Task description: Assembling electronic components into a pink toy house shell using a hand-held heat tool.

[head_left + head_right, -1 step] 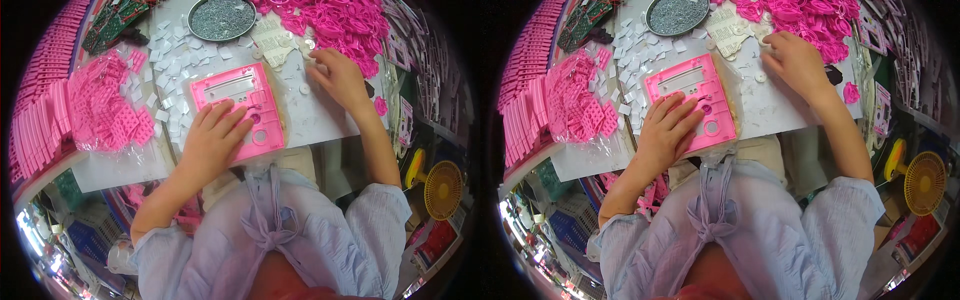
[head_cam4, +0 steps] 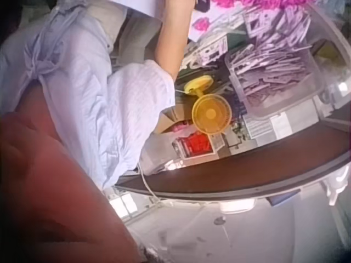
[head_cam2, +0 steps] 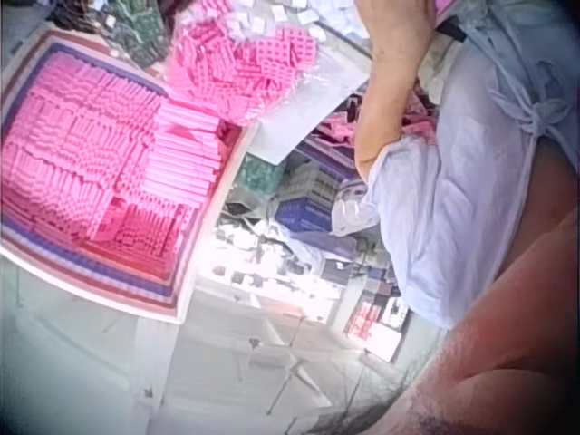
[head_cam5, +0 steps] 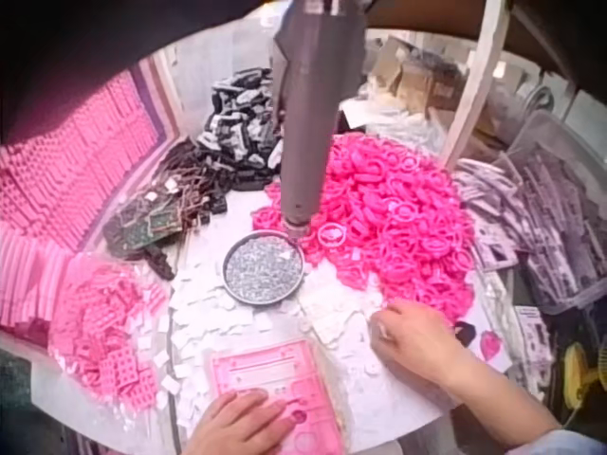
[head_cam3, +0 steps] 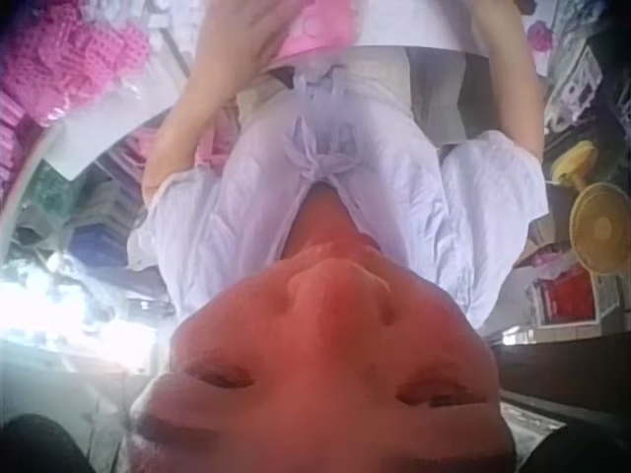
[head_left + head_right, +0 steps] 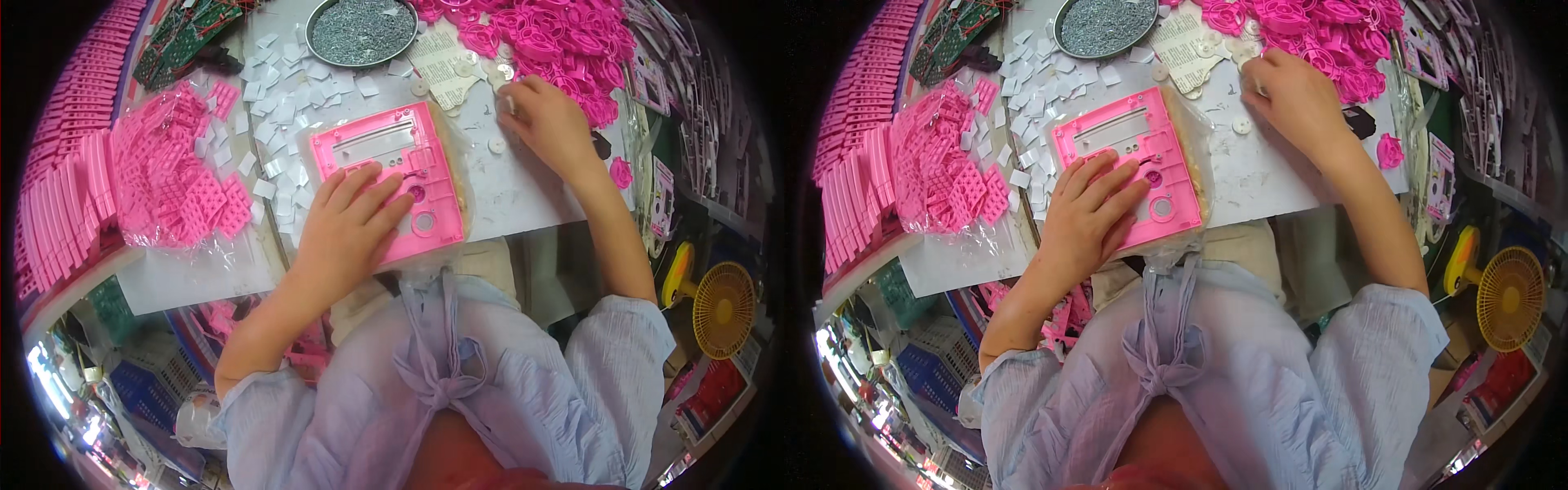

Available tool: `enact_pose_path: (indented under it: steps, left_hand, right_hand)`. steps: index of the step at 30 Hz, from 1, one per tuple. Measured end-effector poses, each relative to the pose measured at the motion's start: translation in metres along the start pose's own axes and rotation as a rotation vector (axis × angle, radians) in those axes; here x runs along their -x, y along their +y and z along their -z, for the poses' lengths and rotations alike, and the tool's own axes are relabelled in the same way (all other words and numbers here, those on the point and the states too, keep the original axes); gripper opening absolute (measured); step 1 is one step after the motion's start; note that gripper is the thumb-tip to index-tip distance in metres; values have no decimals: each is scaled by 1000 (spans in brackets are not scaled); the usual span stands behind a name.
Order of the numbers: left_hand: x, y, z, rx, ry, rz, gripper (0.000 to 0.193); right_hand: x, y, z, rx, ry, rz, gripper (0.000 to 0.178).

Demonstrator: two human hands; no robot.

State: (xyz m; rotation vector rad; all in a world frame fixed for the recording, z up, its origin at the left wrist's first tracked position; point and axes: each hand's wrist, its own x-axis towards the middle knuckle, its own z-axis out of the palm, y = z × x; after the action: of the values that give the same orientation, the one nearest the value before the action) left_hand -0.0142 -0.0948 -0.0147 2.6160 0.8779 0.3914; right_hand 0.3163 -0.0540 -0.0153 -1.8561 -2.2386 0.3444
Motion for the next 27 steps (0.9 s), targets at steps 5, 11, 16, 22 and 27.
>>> enact_pose_path:
  steps: [5,11,16,22,27]
  left_hand:
    - [-5,7,11,154,108,10,43]
    - [-24,30,15,1335,-13,616,19]
    - [-24,17,14,1644,-122,567,16]
    - [-4,41,5,1205,129,556,12]
    - [7,37,0,318,210,276,20]
  right_hand:
    - [-14,6,-4,148,-28,131,19]
    - [17,-71,11,-1028,-57,270,24]
    - [24,-91,-5,-812,238,650,25]
    - [53,-117,-13,-860,220,254,18]
    - [47,-110,-15,-559,220,261,14]
